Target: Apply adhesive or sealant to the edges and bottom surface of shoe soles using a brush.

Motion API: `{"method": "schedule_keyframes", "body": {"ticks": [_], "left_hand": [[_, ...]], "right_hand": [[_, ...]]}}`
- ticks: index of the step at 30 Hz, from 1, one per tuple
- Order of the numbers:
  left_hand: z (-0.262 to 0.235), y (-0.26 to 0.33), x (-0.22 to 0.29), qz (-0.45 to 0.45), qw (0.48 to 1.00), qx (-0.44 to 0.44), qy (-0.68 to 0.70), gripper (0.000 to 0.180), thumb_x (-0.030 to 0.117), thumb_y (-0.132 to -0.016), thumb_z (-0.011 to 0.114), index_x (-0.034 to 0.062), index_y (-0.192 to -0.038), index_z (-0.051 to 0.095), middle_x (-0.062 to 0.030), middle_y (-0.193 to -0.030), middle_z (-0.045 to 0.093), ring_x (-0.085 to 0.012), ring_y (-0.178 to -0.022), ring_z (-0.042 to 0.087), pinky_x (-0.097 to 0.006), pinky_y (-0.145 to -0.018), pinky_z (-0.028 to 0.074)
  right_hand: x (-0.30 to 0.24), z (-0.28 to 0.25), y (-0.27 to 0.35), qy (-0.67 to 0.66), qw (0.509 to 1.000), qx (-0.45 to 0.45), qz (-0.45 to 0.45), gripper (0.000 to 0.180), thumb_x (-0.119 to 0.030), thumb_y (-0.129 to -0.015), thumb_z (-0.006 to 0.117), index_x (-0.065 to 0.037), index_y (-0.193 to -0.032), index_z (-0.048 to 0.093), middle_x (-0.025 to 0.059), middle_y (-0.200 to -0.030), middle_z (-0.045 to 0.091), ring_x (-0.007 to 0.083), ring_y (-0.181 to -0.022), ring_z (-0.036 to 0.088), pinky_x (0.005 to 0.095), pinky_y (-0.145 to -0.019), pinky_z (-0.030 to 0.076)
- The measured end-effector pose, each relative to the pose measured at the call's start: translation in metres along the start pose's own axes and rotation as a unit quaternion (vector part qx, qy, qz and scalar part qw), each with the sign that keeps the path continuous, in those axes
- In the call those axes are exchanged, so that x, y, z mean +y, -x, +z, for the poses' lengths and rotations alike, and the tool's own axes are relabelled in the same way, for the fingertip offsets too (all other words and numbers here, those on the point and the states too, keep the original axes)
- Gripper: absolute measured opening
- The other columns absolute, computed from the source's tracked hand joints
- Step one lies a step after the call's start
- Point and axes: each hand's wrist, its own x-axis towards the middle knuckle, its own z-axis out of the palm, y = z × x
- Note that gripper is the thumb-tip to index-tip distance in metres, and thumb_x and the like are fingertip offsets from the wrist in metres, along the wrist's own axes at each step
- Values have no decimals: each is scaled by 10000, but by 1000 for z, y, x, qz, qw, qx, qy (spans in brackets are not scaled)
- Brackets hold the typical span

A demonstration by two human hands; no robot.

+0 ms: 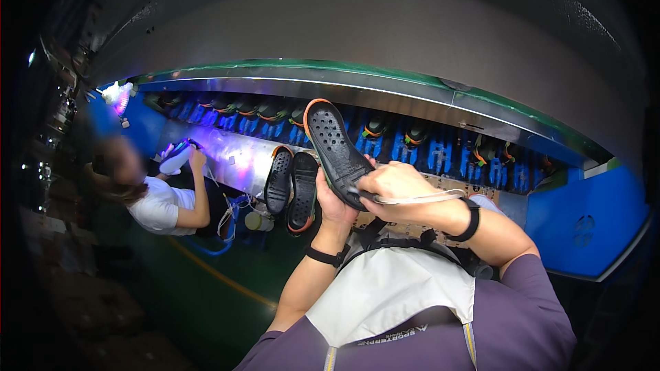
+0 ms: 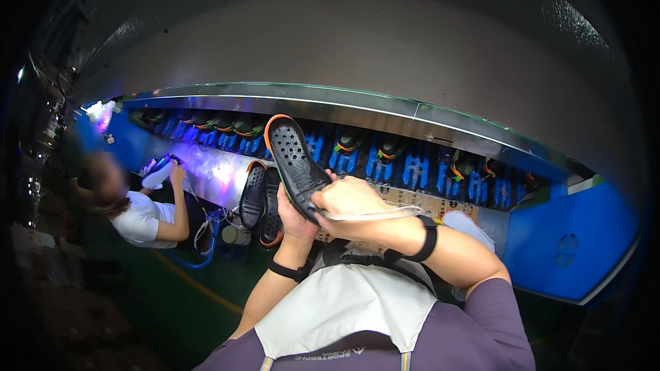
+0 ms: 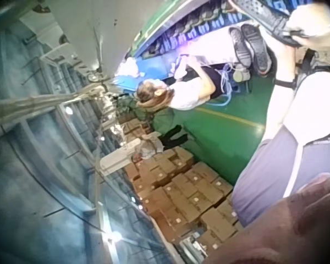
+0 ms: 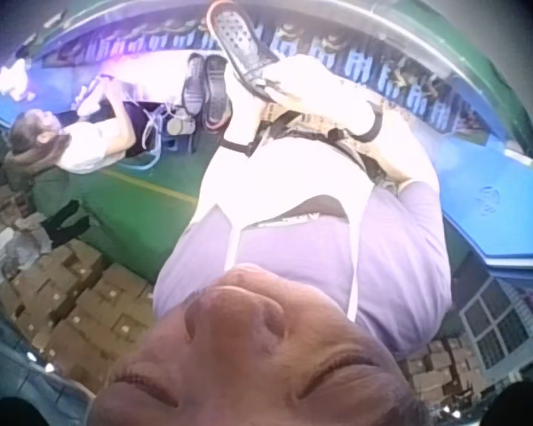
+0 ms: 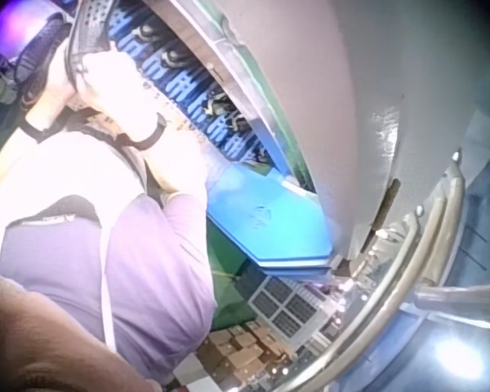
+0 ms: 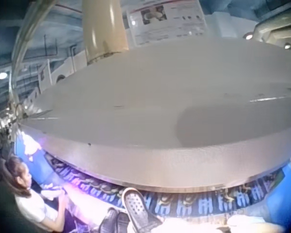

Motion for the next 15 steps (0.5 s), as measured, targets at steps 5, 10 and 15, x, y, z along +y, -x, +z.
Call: {"method": "schedule_keyframes", "body": {"ticks": [5,10,15], "left_hand": [[4,5,-2,36,998,43,-2,648,541,-1066,316,87,-1468,544,-169,-1431,609,-326,-1313,589,-487,-1133,459],[43,19,-6,8,999,34,7,591,513,-1070,363,122,-1471,553,-96,-1445,614,-290,-1322,585,-469,-1136,457],[45,18,6,12,999,-16,49,582,491,-1063,380,88,-1437,571,-111,-1432,620,-288,-1296,607,-453,-1118,481]], "right_hand": [[0,-27,-20,-97,983,153,-39,240,-134,-837,764,-55,-1065,765,163,-953,755,333,-864,726,414,-780,577],[11,-8,-51,-110,913,385,-78,258,-100,-839,756,-49,-1089,722,121,-795,654,313,-745,629,438,-700,522],[17,-5,-49,-155,937,250,-191,269,-125,-847,785,-97,-1113,757,90,-831,687,297,-798,643,411,-759,511]]}}
